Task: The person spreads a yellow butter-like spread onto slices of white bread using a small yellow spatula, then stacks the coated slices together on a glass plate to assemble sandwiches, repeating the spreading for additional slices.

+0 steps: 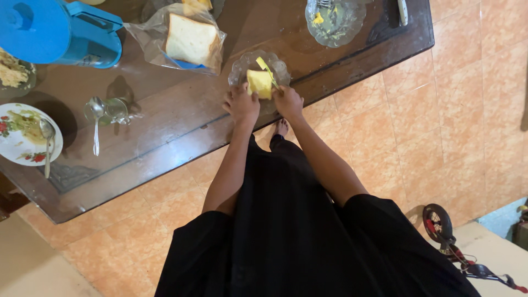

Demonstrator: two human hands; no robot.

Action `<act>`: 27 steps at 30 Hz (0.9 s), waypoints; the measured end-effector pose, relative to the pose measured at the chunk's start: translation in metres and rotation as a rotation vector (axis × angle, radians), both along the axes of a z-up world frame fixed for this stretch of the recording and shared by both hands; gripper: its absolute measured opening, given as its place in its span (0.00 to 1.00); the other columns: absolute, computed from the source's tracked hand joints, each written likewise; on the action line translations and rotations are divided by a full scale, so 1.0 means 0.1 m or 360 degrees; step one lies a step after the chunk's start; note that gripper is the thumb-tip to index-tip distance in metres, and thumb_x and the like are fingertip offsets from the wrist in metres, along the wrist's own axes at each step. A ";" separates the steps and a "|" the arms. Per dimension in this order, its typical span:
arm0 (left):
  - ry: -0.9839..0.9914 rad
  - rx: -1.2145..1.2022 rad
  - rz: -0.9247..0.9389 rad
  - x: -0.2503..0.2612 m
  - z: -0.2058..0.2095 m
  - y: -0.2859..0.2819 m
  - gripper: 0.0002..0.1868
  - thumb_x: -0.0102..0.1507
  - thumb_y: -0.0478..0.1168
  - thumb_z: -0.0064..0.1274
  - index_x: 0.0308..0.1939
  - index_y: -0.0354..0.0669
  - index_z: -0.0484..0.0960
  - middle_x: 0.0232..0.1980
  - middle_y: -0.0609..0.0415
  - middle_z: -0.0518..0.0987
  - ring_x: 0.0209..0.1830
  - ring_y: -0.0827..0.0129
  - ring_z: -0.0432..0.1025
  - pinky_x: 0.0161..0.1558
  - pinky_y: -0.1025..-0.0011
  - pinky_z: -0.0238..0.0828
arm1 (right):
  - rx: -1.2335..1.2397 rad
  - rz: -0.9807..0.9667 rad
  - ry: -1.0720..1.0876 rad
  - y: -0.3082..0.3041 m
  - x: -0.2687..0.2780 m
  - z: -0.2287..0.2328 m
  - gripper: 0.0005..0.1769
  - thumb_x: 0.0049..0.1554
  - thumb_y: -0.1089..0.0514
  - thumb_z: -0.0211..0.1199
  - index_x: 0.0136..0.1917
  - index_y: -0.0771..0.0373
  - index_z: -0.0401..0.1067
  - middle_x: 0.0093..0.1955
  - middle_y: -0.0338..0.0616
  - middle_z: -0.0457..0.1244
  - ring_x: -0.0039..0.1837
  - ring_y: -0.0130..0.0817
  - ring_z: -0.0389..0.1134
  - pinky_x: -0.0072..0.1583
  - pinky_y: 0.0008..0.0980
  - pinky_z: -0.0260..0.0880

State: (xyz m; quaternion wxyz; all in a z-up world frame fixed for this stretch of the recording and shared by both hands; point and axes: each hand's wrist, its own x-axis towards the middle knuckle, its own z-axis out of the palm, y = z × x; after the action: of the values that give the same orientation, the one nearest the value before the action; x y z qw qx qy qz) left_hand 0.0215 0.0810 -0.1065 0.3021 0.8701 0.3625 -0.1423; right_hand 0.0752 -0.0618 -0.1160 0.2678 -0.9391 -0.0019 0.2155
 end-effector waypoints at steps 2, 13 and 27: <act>-0.0001 -0.0034 0.0004 -0.01 0.01 0.01 0.23 0.64 0.52 0.55 0.63 0.58 0.75 0.67 0.53 0.70 0.70 0.50 0.56 0.64 0.40 0.47 | 0.0178 -0.0017 -0.0022 -0.04 0.01 0.05 0.16 0.57 0.44 0.62 0.51 0.54 0.80 0.47 0.48 0.71 0.54 0.50 0.71 0.56 0.50 0.64; -0.0532 -0.0130 0.0082 -0.04 0.54 0.04 0.22 0.64 0.49 0.56 0.63 0.60 0.76 0.62 0.59 0.77 0.69 0.57 0.63 0.64 0.39 0.51 | 0.1009 0.0001 -0.0060 -0.30 0.16 0.49 0.11 0.61 0.57 0.65 0.53 0.64 0.79 0.43 0.43 0.72 0.46 0.24 0.69 0.50 0.27 0.68; -0.0322 -0.0203 -0.0133 -0.27 0.85 -0.04 0.33 0.64 0.54 0.53 0.72 0.53 0.68 0.69 0.48 0.71 0.71 0.52 0.64 0.69 0.43 0.51 | 0.0168 0.0191 0.0005 -0.35 0.19 0.05 0.25 0.57 0.33 0.60 0.60 0.45 0.77 0.51 0.42 0.73 0.59 0.44 0.73 0.65 0.54 0.63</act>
State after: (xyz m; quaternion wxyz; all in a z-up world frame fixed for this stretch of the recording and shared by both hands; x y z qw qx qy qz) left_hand -0.0055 0.0773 -0.0217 0.3857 0.8734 0.2839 -0.0889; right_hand 0.0945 -0.0965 -0.1107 0.3036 -0.9215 -0.0692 0.2321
